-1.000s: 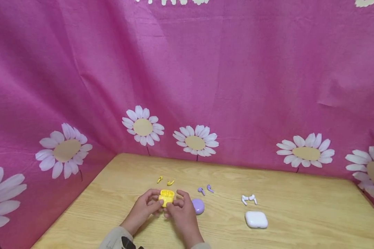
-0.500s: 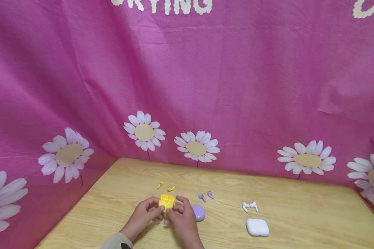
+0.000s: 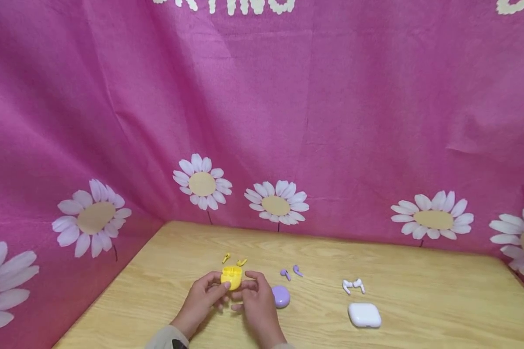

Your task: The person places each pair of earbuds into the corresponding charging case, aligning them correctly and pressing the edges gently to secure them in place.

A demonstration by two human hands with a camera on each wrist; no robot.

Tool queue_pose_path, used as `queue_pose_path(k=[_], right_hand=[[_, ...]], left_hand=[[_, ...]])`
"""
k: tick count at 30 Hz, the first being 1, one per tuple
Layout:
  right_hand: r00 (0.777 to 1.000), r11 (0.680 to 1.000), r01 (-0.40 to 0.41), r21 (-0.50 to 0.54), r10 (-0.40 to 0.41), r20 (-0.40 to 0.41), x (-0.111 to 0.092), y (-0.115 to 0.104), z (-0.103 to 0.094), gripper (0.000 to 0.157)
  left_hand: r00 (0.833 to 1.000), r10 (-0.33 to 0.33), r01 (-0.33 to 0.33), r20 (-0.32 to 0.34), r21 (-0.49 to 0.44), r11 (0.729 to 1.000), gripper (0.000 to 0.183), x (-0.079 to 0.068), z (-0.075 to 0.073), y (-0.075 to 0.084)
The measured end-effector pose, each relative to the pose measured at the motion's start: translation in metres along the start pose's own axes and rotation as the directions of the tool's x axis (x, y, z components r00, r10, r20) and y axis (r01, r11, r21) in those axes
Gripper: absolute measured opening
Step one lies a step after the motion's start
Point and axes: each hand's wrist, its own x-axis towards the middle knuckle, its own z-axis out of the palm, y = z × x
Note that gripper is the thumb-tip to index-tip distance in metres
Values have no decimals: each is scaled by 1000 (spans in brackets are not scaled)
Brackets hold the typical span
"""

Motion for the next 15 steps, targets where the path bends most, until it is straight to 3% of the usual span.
queue_pose_path(k=[8,15], right_hand=[[999,999,46,26,-45,-30,18,3,9,41],[994,997,60,-47,-64,-88,23,4,11,37]], left_hand=[[993,-22,18,-113,-38,999,36,1,-3,3],[989,-19,8,-143,-75,997,36,3,1,0]])
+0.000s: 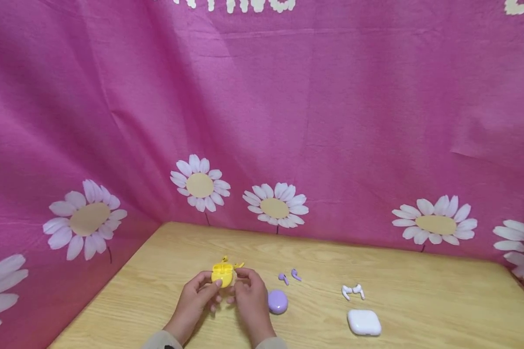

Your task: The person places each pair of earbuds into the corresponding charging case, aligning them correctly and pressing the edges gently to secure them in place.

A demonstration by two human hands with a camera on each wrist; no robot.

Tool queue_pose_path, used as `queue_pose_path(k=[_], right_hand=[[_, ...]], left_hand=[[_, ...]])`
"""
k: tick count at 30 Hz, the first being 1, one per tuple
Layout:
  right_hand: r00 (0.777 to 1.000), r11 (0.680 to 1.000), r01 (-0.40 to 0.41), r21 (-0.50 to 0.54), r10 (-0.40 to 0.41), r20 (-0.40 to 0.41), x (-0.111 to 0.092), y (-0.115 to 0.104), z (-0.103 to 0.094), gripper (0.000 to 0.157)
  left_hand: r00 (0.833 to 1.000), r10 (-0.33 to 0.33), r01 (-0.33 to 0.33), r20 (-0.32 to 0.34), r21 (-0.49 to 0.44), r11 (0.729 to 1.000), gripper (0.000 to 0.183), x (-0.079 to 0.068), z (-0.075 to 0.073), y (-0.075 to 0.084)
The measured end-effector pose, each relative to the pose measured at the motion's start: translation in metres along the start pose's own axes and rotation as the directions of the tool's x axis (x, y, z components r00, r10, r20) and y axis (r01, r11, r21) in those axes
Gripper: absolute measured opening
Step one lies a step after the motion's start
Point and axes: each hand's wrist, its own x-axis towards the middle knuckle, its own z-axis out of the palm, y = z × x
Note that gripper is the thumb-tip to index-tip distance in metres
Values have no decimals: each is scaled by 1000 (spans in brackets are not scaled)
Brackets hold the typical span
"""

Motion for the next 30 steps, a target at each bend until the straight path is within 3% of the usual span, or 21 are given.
queue_pose_path(k=[7,12,17,23,26,30], right_hand=[[998,993,61,-96,-59,24,5,0,0,39],[994,973,103,-205,-109,-20,13,1,2,32],[976,896,164,-413,-207,-62,21,4,4,28],[961,797,249,-551,-272,41,23,5,4,29],[956,774,281,-567,-280,92,23,5,3,26],[958,773,280,-569,-264,114,22,8,4,24]], left_hand=[[999,5,-5,-45,6,1000,33,6,1,1],[999,3,-3,-51,-1,1000,33,13,2,0],[996,9,-9,-85,-5,1000,33,19,2,0],[994,-1,-1,-106,-27,1000,34,19,3,2],[994,7,-10,-106,-27,1000,35,18,4,3],[995,2,-4,-102,-19,1000,36,15,2,3]])
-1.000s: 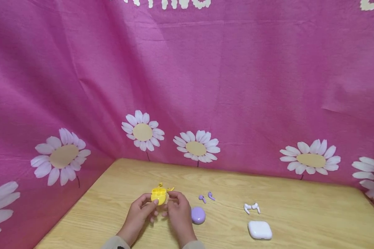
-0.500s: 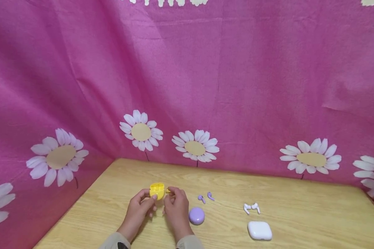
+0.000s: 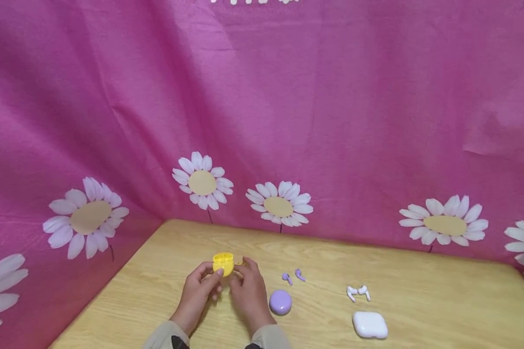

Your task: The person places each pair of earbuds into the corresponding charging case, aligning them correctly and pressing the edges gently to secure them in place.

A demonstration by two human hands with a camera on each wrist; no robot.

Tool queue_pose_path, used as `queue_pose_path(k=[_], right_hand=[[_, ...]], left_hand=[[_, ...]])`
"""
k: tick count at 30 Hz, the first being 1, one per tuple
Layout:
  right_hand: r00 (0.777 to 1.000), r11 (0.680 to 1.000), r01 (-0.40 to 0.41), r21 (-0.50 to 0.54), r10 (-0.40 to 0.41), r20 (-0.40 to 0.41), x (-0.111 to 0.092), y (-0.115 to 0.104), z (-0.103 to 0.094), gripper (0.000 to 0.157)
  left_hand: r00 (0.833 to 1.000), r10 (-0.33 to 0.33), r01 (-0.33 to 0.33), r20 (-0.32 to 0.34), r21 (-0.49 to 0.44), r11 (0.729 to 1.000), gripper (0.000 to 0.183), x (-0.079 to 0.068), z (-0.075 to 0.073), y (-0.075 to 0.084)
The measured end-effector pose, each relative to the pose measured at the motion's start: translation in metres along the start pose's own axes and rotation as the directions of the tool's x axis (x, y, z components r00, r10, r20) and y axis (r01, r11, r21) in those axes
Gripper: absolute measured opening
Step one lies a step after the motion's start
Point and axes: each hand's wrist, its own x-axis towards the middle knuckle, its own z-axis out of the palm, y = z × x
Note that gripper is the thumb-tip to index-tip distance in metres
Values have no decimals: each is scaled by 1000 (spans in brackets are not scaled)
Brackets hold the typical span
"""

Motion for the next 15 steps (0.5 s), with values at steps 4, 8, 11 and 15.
queue_pose_path(k=[4,8,11,15], right_hand=[[999,1000,-23,0,23,38,-5,1,4,25],[998,1000,-18,-2,18,63,-6,0,4,24],[997,1000,-16,10,15,77,-4,0,-1,24],[994,999,-29,32,26,103,-1,-3,-7,23]], left_hand=[[1000,-7,7,7,9,1000,35,-5,-5,-1],[1000,-3,3,10,5,1000,35,-7,-5,-3],[1000,0,0,13,-3,1000,37,-4,-2,-3],[1000,7,-7,10,-3,1000,38,-1,0,-2]])
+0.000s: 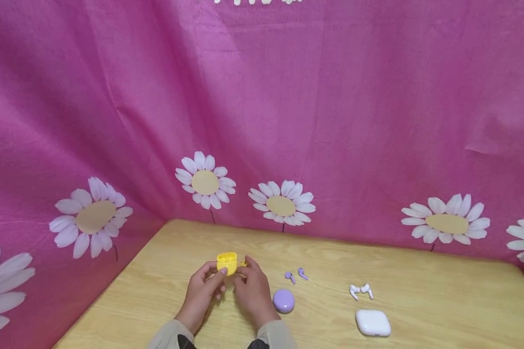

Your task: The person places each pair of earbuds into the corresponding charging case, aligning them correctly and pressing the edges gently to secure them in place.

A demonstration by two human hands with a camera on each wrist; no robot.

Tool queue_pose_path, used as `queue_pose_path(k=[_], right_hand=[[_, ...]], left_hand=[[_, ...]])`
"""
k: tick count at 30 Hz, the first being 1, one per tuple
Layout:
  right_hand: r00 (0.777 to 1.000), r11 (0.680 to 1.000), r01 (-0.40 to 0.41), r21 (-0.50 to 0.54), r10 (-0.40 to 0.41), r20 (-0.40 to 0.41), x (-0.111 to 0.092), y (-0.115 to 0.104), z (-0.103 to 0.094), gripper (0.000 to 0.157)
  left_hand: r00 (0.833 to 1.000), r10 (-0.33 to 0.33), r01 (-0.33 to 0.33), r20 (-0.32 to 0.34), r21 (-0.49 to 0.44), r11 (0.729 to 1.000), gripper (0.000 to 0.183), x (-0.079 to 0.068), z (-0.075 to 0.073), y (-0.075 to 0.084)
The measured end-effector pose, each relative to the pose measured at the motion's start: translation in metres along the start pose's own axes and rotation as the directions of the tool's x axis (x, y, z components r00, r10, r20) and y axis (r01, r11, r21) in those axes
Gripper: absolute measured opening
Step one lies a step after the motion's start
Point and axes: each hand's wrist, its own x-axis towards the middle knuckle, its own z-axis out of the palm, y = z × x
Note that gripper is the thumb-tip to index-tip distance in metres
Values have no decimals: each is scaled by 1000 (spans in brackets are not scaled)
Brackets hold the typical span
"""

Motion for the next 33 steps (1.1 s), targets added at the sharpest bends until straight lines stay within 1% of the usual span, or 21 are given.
queue_pose_path(k=[3,6,9,14,18,23,28,30,33], right_hand=[[999,1000,-17,23,17,39,1,-1,-2,23],[996,998,-53,35,50,71,-1,-2,-4,22],[994,996,-76,53,71,87,-1,-2,-5,22],[990,991,-106,80,98,100,1,-2,-6,29],[993,991,-88,96,80,81,2,-4,-7,33],[997,993,-58,106,53,50,3,-6,-5,31],[998,996,-44,76,40,52,4,-5,-5,23],[998,998,-41,47,39,52,4,-4,-5,20],[999,999,-35,17,34,26,5,-2,-6,17]], left_hand=[[1000,1,-1,-10,0,1000,37,-1,0,1],[1000,-13,13,-11,-3,1000,36,-2,0,0],[1000,-11,11,-1,-1,1000,36,-3,1,0],[1000,15,-15,-15,-8,1000,35,-2,1,0],[1000,19,-19,-23,-14,1000,36,0,2,3],[1000,16,-17,-21,-20,1000,37,1,2,5],[999,-37,37,-28,-10,999,37,4,0,4],[998,-57,56,-28,-9,998,37,5,0,3],[998,-52,52,-23,-9,999,37,6,1,4]])
